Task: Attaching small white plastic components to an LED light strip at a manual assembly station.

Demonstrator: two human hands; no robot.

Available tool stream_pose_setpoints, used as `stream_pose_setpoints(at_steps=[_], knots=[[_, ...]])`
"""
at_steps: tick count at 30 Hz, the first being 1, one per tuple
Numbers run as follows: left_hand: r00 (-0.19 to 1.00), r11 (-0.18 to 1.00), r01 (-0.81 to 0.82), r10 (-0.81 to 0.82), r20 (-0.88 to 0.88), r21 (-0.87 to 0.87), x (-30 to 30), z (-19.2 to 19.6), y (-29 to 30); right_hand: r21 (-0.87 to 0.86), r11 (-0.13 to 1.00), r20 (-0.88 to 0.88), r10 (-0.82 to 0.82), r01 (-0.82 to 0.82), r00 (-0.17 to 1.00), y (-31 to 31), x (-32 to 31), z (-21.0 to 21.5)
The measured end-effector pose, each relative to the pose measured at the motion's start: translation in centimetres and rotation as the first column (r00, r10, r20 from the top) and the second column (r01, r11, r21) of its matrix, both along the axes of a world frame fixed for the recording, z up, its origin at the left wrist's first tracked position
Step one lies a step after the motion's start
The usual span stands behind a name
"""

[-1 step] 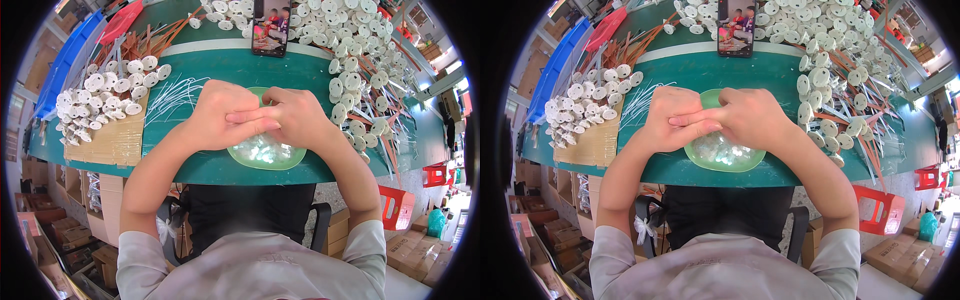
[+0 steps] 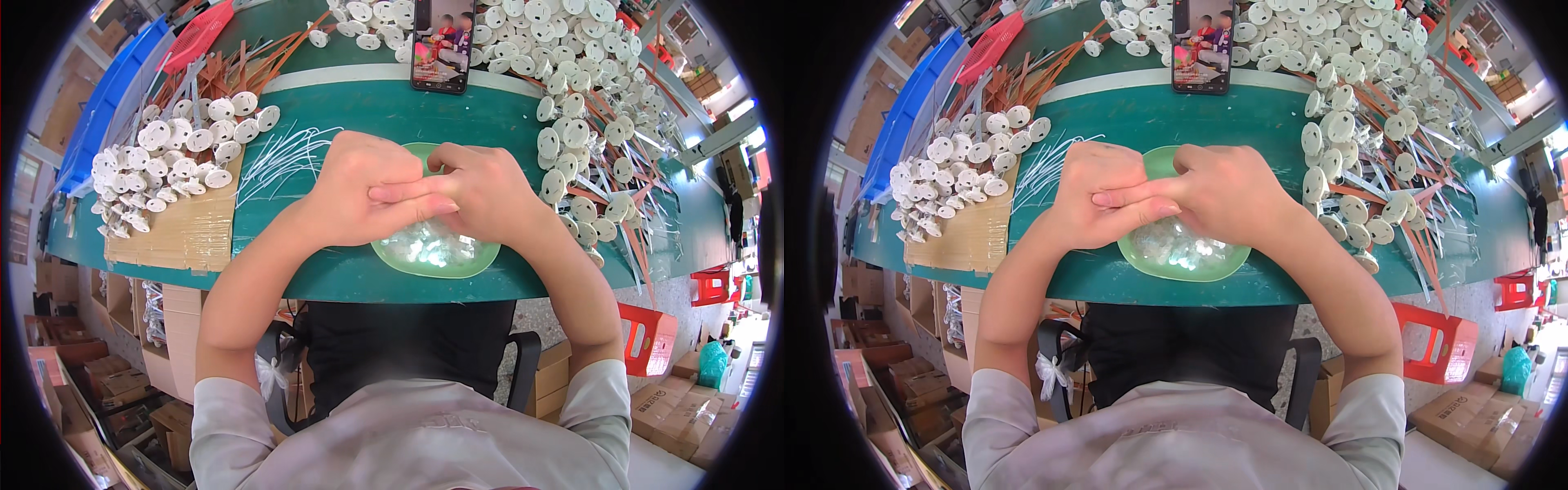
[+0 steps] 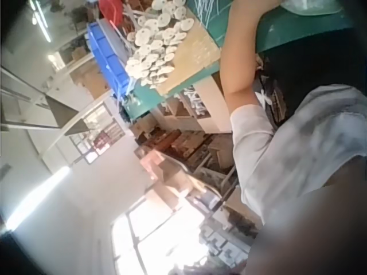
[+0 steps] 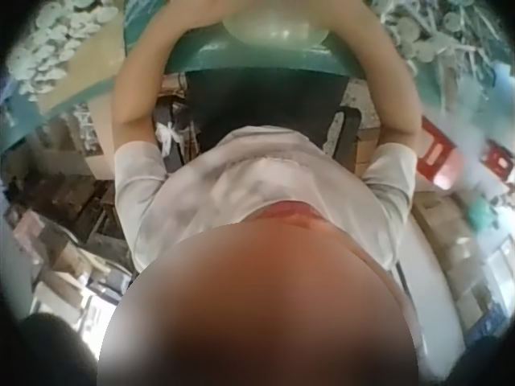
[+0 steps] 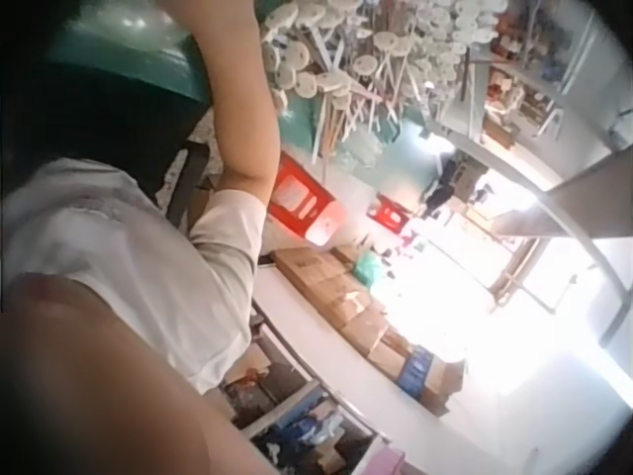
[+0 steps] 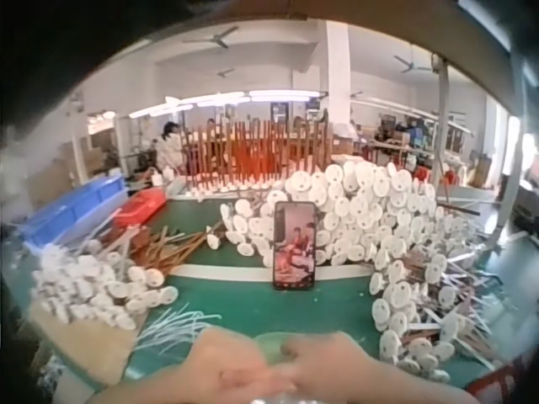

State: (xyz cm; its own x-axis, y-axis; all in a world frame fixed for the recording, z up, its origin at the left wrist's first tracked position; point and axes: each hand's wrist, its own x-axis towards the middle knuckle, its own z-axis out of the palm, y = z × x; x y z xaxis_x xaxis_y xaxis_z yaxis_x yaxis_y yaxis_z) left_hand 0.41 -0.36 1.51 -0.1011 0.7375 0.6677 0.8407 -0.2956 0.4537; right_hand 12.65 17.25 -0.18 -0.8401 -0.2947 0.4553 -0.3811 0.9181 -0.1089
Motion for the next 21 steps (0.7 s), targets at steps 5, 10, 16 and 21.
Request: stream_pose_setpoints(at_steps=[5, 10, 16, 21], knots=[[0.999, 0.999, 0.004, -0.002, -0.036, 0.043, 0.1, -0.1, 0.1, -0.012, 1.0, 0.049, 0.028, -0.027, 0.998, -0.1, 0.0, 0.0], [0.996, 0.997, 0.022, -0.016, -0.088, 0.068, -0.3, -0.5, 0.1, -0.039, 0.998, 0.039, 0.05, -0.048, 0.998, -0.2, 0.0, -0.2], [0.996, 0.995, 0.002, 0.007, -0.092, 0.095, -0.4, -0.6, 0.1, -0.039, 0.995, -0.014, 0.095, -0.095, 0.995, -0.2, -0.1, -0.5], [0.994, 0.994, 0.108, -0.108, 0.013, 0.022, -0.1, -0.8, 0.2, 0.02, 0.979, -0.032, 0.204, -0.203, 0.979, -0.5, 0.2, 0.5]])
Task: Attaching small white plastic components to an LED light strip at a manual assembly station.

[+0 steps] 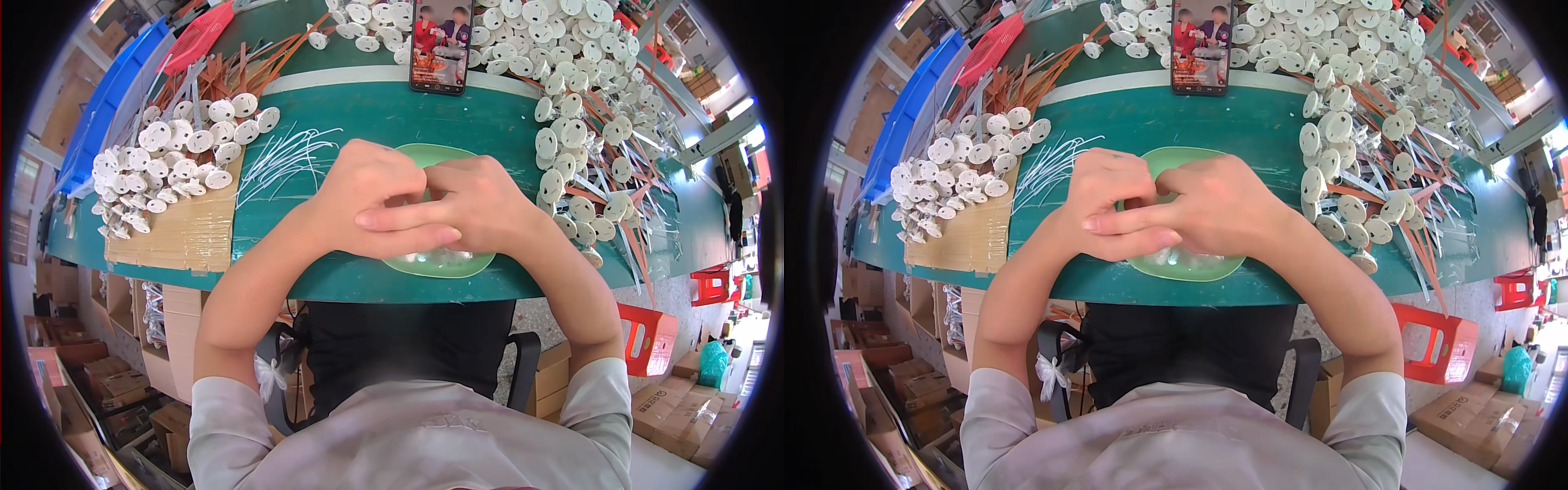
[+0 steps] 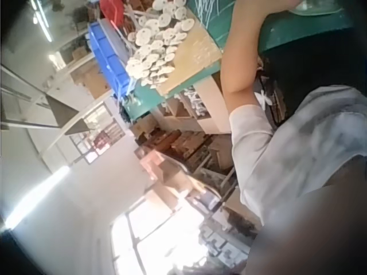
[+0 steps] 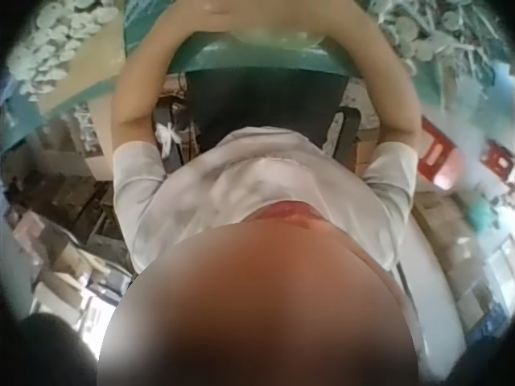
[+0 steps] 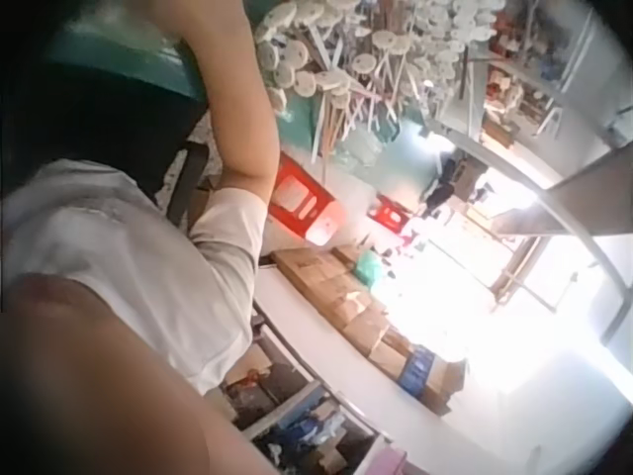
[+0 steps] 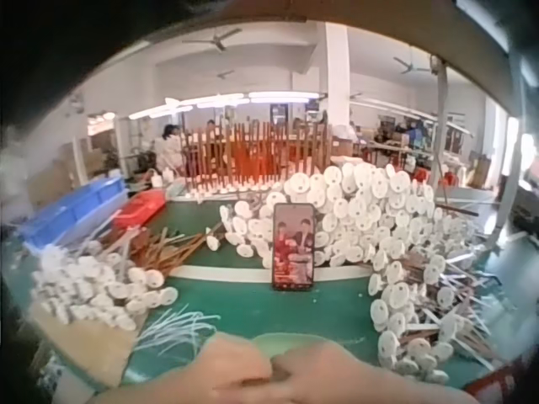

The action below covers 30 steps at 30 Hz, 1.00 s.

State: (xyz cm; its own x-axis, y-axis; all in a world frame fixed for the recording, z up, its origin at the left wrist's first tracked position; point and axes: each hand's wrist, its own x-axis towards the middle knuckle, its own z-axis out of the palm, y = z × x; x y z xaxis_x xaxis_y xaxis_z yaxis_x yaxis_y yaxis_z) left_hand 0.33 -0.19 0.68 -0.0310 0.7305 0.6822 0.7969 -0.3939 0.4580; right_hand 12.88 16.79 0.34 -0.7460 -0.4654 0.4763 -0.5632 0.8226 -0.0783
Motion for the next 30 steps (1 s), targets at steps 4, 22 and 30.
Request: stream_pose_setpoints(at_steps=[4, 22, 30], knots=[[0.995, 0.999, -0.022, 0.026, -0.101, 0.035, 0.1, -1.2, 0.5, -0.018, 1.0, 0.029, 0.011, -0.01, 1.0, 0.3, -0.1, -0.7], [0.996, 0.999, 0.021, -0.023, -0.082, -0.026, 0.3, -0.5, 0.3, -0.145, 0.989, 0.142, -0.008, 0.029, 0.99, 0.1, -0.2, -0.9], [0.995, 0.999, 0.034, -0.035, -0.097, -0.014, -0.2, -1.2, 0.3, -0.099, 0.995, 0.139, -0.008, 0.022, 0.99, -0.1, -0.1, -0.4]])
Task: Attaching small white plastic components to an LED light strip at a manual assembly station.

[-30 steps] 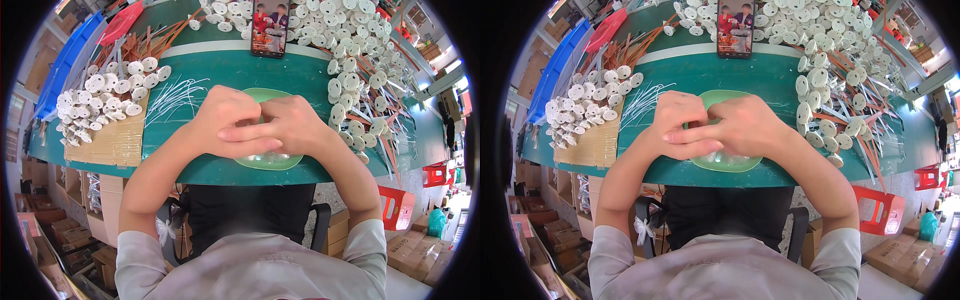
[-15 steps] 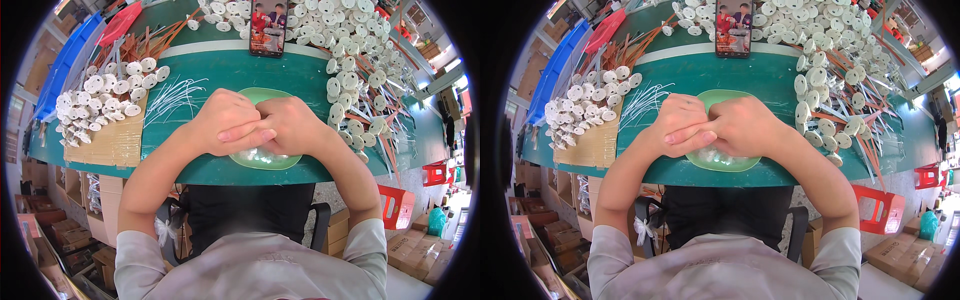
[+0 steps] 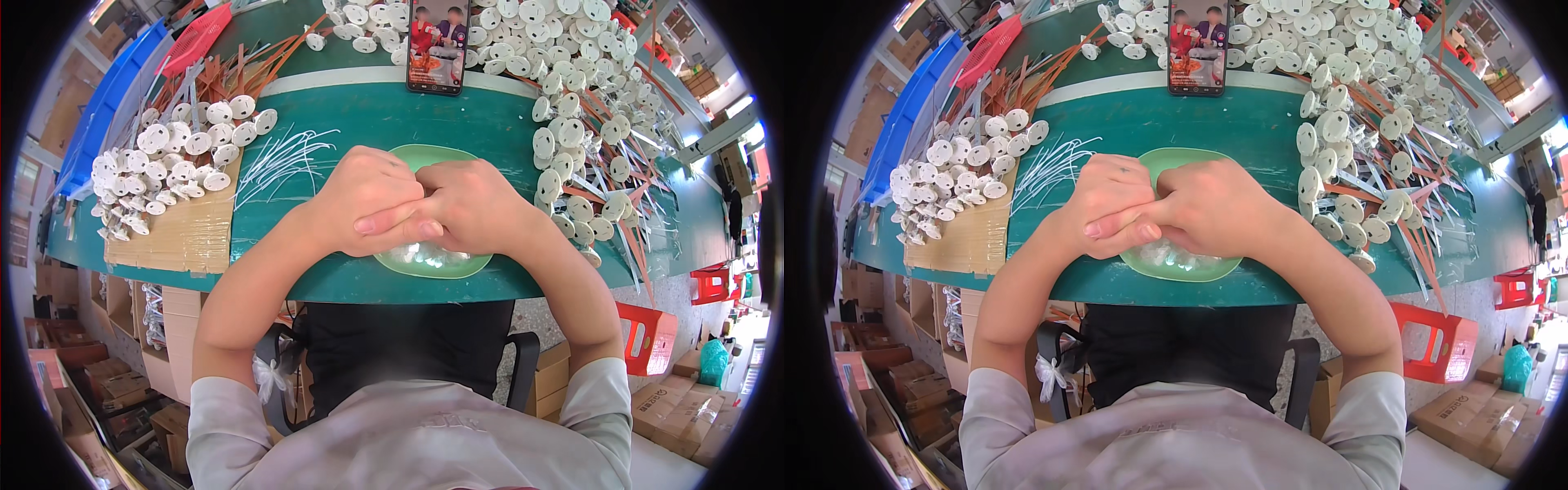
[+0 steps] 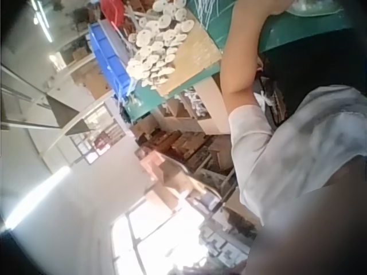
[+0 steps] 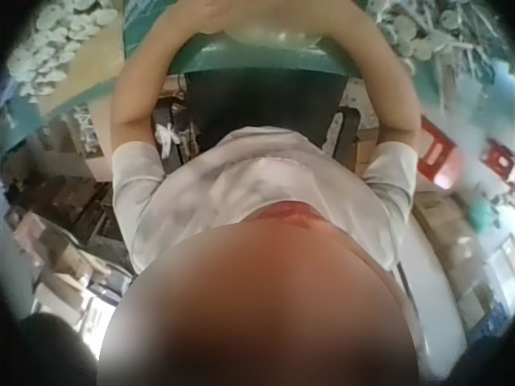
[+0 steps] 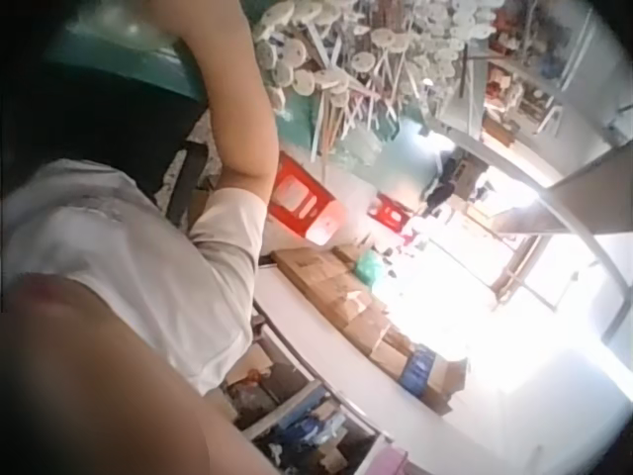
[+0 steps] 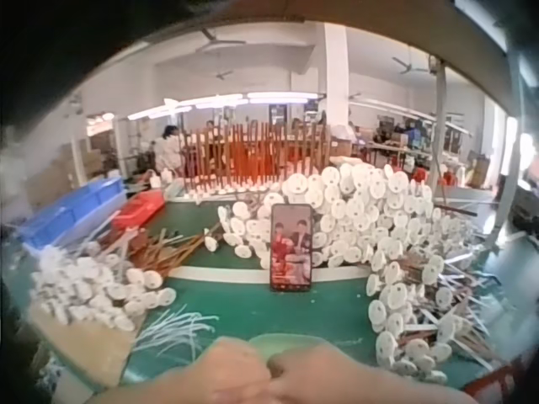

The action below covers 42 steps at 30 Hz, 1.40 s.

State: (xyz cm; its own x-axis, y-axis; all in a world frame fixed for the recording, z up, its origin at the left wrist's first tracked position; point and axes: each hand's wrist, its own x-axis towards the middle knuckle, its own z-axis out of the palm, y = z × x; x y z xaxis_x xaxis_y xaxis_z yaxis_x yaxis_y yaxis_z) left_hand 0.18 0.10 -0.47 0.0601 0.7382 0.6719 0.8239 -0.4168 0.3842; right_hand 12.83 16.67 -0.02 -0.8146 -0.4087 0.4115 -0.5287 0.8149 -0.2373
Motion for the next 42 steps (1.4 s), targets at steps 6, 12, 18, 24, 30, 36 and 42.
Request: stream_pose_setpoints(at_steps=[6, 12, 18, 24, 30, 36, 42], knots=[[1.0, 1.0, 0.011, -0.011, -0.003, 0.011, -0.13, 0.05, 0.03, 0.01, 1.0, 0.023, -0.004, 0.004, 1.0, 0.06, 0.01, -0.06], [0.987, 0.999, -0.005, 0.009, -0.159, 0.031, -0.72, 0.21, -0.06, 0.091, 0.996, -0.014, -0.003, 0.004, 1.0, -0.04, -0.01, -0.57], [0.977, 0.997, -0.035, 0.05, -0.207, 0.076, -0.67, 0.18, 0.0, 0.12, 0.993, -0.042, -0.005, 0.01, 0.999, -0.13, -0.12, -0.87], [0.974, 0.995, -0.053, 0.07, -0.217, 0.086, -0.77, 0.38, 0.05, 0.11, 0.994, -0.06, -0.004, 0.011, 0.998, -0.36, 0.01, -0.18], [0.966, 0.99, -0.08, 0.105, -0.237, 0.112, -0.99, 0.65, 0.02, 0.102, 0.995, -0.037, -0.01, 0.013, 0.999, -0.44, -0.02, -0.23], [0.963, 0.986, -0.091, 0.124, -0.241, 0.143, -0.81, 0.35, 0.07, 0.1, 0.995, -0.043, 0.001, 0.003, 0.999, -0.46, 0.03, -0.07], [0.962, 0.983, -0.098, 0.133, -0.239, 0.152, -0.82, 0.52, 0.01, 0.069, 0.997, -0.057, 0.022, -0.018, 0.998, -0.48, -0.11, -0.19]])
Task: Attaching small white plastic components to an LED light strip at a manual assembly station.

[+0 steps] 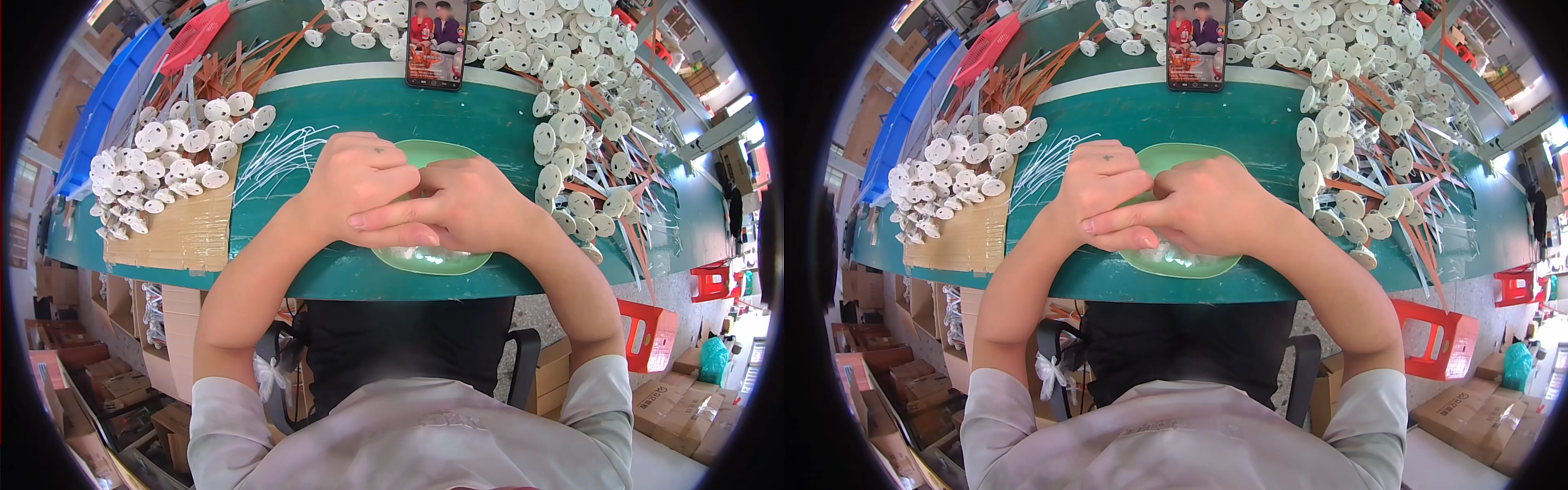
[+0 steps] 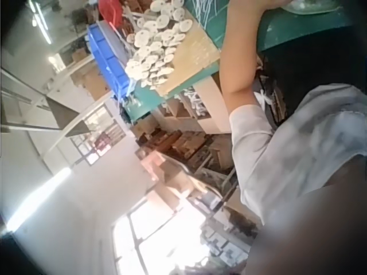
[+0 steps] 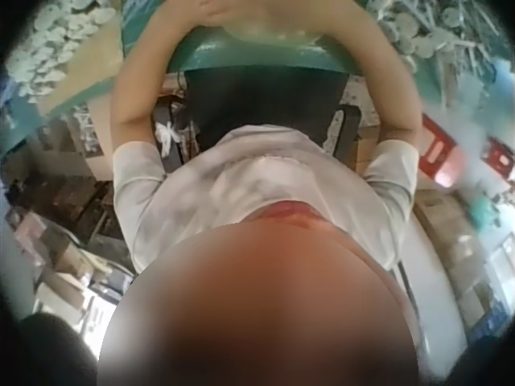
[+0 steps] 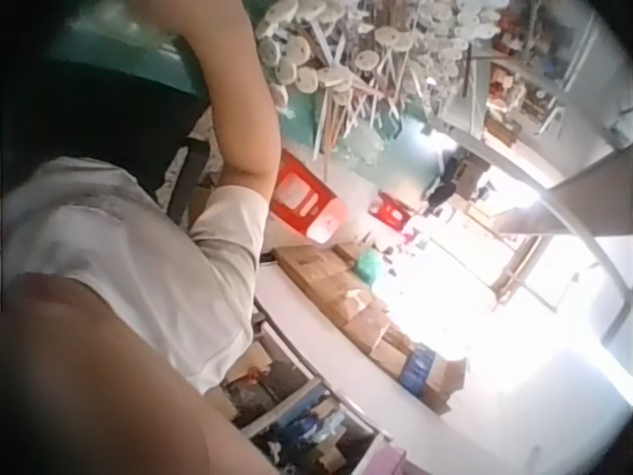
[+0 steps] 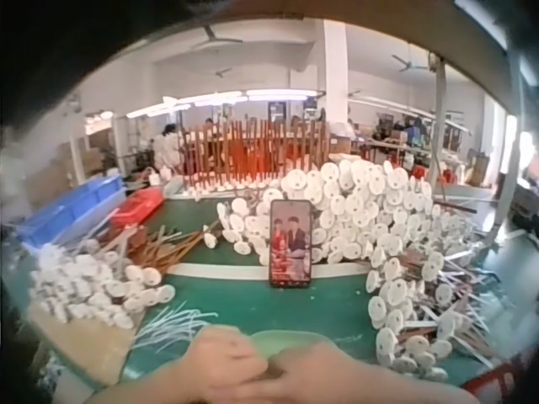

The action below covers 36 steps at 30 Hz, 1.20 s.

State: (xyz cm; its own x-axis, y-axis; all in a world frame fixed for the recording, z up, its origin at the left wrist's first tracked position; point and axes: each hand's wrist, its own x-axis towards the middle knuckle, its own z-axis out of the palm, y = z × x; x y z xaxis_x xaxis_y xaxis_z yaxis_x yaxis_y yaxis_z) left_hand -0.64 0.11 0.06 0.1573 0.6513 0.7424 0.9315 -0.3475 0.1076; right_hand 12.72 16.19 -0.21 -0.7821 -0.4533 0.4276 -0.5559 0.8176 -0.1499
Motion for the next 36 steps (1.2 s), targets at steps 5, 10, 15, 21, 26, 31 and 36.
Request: stream_pose_setpoints(at_steps=[5, 10, 15, 21, 26, 31, 36], knots=[[0.999, 0.998, -0.004, 0.006, 0.034, -0.06, -0.3, 0.3, -0.4, 0.023, 0.999, -0.111, 0.027, -0.025, 0.993, 0.1, 0.0, 0.1], [0.996, 1.0, 0.001, -0.002, 0.089, 0.013, -0.9, -0.6, -0.4, -0.024, 0.998, -0.157, 0.057, -0.062, 0.986, 0.1, -0.1, 0.2], [0.996, 0.997, 0.003, -0.01, 0.094, 0.072, -1.0, -0.9, -0.3, -0.045, 0.997, -0.19, 0.06, -0.07, 0.98, 0.3, -0.1, 0.1], [0.997, 0.996, -0.066, 0.068, -0.031, 0.057, -1.1, -0.2, -0.9, -0.063, 0.994, -0.217, 0.073, -0.089, 0.973, 0.1, -0.1, 0.1], [0.988, 0.981, -0.142, 0.149, -0.045, 0.132, -0.6, 0.1, -1.0, -0.08, 0.99, -0.249, 0.092, -0.115, 0.964, 0.3, -0.3, -0.1], [0.987, 0.954, -0.14, 0.157, -0.043, 0.265, -0.6, 0.2, -0.2, -0.1, 0.989, -0.272, 0.079, -0.11, 0.959, 0.4, -0.2, 0.0], [0.991, 0.969, -0.127, 0.134, -0.017, 0.212, -0.1, 0.2, -0.2, -0.154, 0.985, -0.256, 0.036, -0.077, 0.966, 0.5, -0.4, -0.1]])
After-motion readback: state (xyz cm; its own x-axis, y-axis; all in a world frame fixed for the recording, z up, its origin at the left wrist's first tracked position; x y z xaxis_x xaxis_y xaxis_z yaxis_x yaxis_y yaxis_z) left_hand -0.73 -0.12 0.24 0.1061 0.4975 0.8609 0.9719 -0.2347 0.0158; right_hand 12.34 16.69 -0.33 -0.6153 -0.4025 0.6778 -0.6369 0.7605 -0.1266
